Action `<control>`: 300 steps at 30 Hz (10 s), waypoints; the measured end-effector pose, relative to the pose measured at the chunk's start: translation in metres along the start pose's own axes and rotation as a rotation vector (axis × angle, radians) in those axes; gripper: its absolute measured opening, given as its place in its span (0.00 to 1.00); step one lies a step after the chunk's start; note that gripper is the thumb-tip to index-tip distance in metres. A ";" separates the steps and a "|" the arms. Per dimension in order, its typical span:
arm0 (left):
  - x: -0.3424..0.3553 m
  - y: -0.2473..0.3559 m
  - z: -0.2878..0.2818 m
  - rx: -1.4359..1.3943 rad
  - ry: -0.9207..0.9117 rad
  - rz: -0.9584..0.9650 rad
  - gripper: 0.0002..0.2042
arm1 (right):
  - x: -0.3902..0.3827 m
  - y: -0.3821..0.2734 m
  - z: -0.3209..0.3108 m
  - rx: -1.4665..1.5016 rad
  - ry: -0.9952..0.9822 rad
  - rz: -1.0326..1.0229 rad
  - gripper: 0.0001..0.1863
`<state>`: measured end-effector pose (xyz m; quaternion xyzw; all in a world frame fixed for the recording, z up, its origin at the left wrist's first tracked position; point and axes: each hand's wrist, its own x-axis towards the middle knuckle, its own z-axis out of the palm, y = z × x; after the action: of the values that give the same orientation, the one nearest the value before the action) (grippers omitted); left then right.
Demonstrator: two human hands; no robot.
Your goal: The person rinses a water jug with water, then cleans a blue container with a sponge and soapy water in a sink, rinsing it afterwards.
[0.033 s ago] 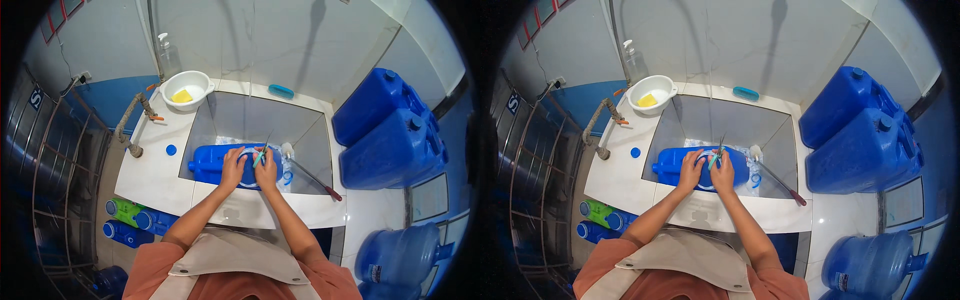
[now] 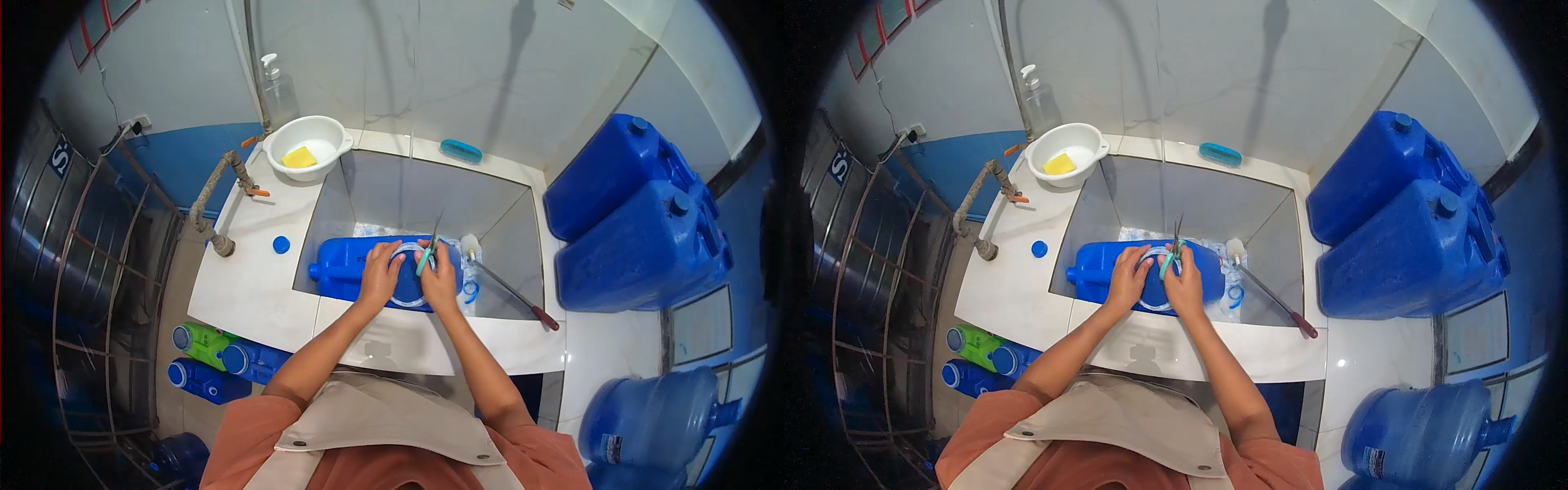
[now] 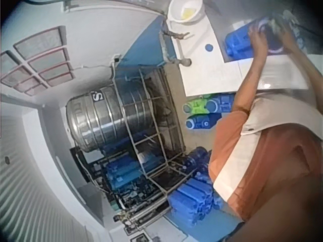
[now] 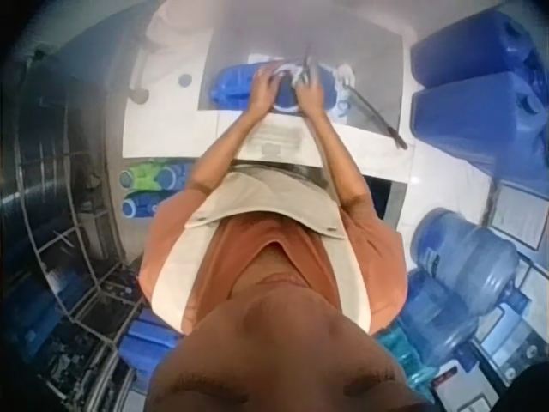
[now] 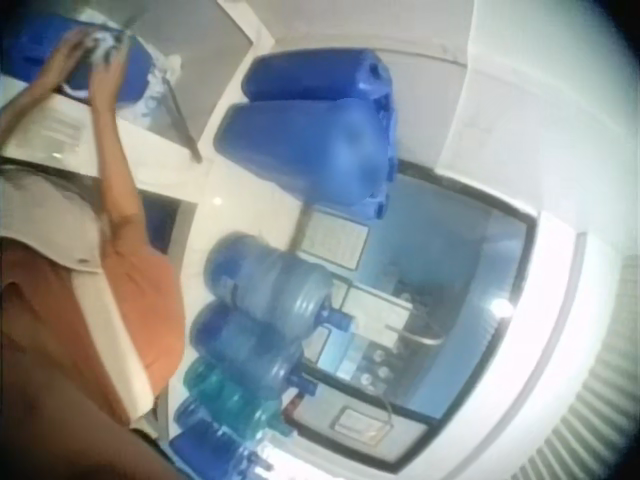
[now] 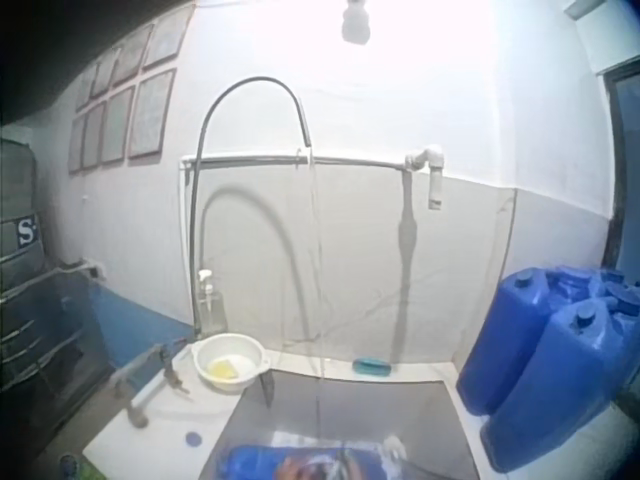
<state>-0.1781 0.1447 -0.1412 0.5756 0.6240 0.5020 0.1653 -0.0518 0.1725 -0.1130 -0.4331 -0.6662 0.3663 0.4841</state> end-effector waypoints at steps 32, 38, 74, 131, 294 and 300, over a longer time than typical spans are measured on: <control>0.016 -0.031 -0.008 -0.004 0.071 0.050 0.06 | 0.060 -0.032 0.019 -0.798 -0.532 -0.313 0.13; 0.020 -0.066 -0.006 0.044 0.161 -0.192 0.04 | 0.071 0.007 -0.028 -0.612 -0.021 -0.005 0.10; 0.362 -0.131 -0.149 0.208 0.736 -0.418 0.48 | 0.253 -0.013 0.099 0.234 0.023 0.584 0.10; 0.273 -0.094 -0.284 -0.461 -0.772 -0.698 0.27 | 0.342 -0.095 0.197 0.682 -0.266 0.231 0.08; 0.165 -0.022 -0.021 -1.241 -0.112 -0.792 0.32 | 0.308 -0.003 0.076 0.135 -0.857 0.879 0.11; 0.168 -0.026 -0.021 -1.246 -0.088 -0.781 0.31 | 0.316 0.023 0.075 0.211 -0.871 1.014 0.15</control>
<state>-0.2566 0.2886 -0.0900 0.1302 0.3754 0.6444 0.6533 -0.1686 0.4700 -0.0502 -0.4554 -0.4754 0.7524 -0.0205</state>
